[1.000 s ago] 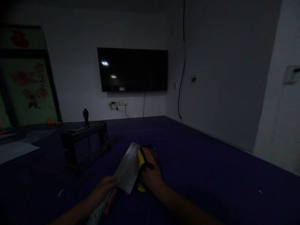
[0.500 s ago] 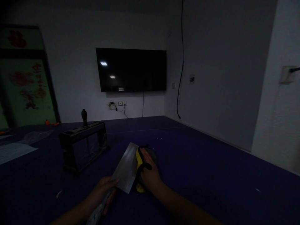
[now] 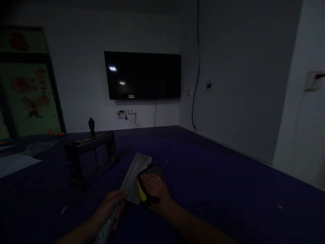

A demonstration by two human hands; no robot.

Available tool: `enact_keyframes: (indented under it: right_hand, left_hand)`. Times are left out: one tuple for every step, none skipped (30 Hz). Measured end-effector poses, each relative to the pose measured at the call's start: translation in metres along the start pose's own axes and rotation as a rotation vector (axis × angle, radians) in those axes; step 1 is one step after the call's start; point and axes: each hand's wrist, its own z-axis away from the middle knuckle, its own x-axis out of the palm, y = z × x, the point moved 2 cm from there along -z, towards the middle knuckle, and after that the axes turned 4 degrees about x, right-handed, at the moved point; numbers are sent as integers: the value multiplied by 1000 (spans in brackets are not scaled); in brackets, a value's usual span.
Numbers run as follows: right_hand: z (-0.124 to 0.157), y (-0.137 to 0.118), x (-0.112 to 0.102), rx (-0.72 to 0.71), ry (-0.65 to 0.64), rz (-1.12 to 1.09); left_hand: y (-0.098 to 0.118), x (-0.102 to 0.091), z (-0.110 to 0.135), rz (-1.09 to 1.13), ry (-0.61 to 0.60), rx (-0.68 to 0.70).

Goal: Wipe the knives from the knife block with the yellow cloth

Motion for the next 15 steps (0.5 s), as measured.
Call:
enact_keyframes:
  right_hand:
    - [-1, -4, 1, -56, 1, -4]
    - [-1, -8, 2, -110, 5, -10]
    - [-2, -13, 3, -159, 7, -19]
    - [-2, -18, 5, -199, 9, -30]
    - [-3, -23, 6, -229, 8, -39]
    - [-4, -27, 6, -254, 3, -46]
    - [-4, -31, 6, -276, -3, -50]
    - [-5, -35, 5, -291, -13, -47]
    - [-6, -37, 4, -303, -21, -39]
    - [-7, -39, 3, -313, -24, -28]
    - [-8, -40, 1, -321, -25, -16]
    - [-9, -40, 0, -327, -26, -8]
    - [-10, -40, -1, -333, -27, -7]
    - [-10, -39, -2, -338, -28, -11]
    - [-10, -37, -2, -338, -30, -20]
  left_hand:
    - [0, 0, 0, -2, -3, 5]
    - [0, 0, 0, 0, -5, 11]
    - [0, 0, 0, 5, -4, 15]
    - [0, 0, 0, 12, 1, 19]
    - [-1, -1, 0, 18, 9, 22]
    - [-1, -1, -1, 23, 20, 25]
    - [-2, -2, -1, 29, 31, 25]
    - [-3, -2, -1, 35, 38, 24]
    - [-3, -2, -1, 38, 42, 24]
    - [-3, -2, -1, 40, 42, 23]
    - [-3, -2, -1, 42, 40, 23]
    - [-3, -2, -1, 43, 35, 25]
    - [-2, -2, -1, 42, 32, 28]
    - [-2, -2, -1, 41, 30, 30]
    - [-2, -2, 0, 43, 29, 31]
